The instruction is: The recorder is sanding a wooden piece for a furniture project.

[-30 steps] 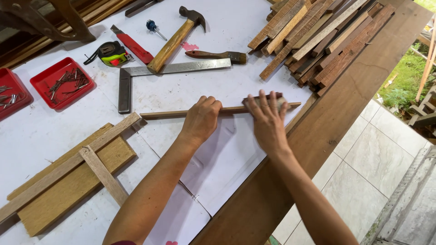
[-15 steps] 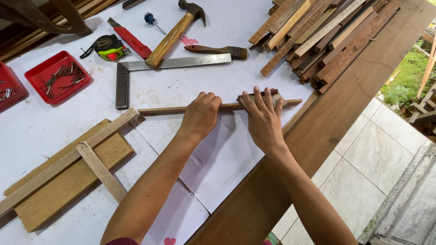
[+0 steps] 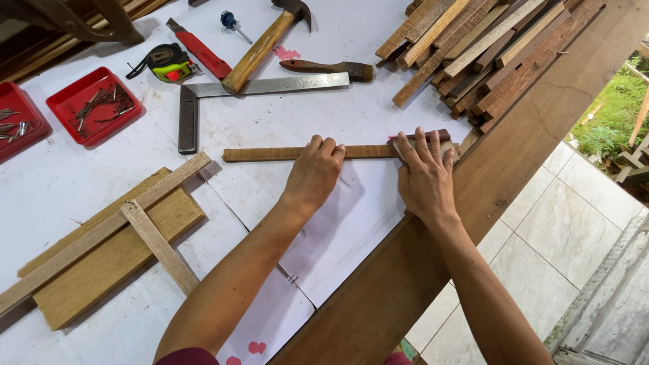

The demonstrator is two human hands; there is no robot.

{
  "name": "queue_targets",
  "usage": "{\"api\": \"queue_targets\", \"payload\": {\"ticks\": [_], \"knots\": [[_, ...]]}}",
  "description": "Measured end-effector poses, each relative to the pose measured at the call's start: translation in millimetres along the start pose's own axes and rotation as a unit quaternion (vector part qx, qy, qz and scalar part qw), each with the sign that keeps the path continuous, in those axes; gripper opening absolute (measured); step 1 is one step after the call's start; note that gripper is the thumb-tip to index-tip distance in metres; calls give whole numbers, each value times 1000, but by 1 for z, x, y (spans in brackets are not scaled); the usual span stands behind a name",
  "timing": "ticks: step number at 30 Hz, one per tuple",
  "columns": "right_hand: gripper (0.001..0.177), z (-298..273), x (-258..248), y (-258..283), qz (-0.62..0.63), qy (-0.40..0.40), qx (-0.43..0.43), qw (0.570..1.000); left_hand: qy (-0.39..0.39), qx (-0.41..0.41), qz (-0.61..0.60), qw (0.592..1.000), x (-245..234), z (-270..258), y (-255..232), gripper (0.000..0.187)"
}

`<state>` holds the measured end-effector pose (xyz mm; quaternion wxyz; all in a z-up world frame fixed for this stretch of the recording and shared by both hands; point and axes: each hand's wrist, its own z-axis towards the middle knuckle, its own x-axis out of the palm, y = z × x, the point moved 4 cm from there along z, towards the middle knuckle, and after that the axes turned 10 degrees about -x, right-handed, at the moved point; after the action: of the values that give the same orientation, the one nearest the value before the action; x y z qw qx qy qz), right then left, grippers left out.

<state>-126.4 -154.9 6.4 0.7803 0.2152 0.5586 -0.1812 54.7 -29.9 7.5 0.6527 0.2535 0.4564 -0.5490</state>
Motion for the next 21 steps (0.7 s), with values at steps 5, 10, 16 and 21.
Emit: {"api": "queue_targets", "payload": {"ticks": [5, 10, 16, 21], "knots": [[63, 2, 8, -8, -38, 24, 21, 999, 4, -6, -7, 1000, 3, 3, 2, 17], [62, 5, 20, 43, -29, 18, -18, 999, 28, -9, -3, 1000, -5, 7, 0, 13], [62, 8, 15, 14, -34, 79, -2, 996, 12, -29, -38, 999, 1, 6, 8, 16], [64, 15, 21, 31, -9, 46, -16, 999, 9, -37, -46, 998, -10, 13, 10, 13]]}}
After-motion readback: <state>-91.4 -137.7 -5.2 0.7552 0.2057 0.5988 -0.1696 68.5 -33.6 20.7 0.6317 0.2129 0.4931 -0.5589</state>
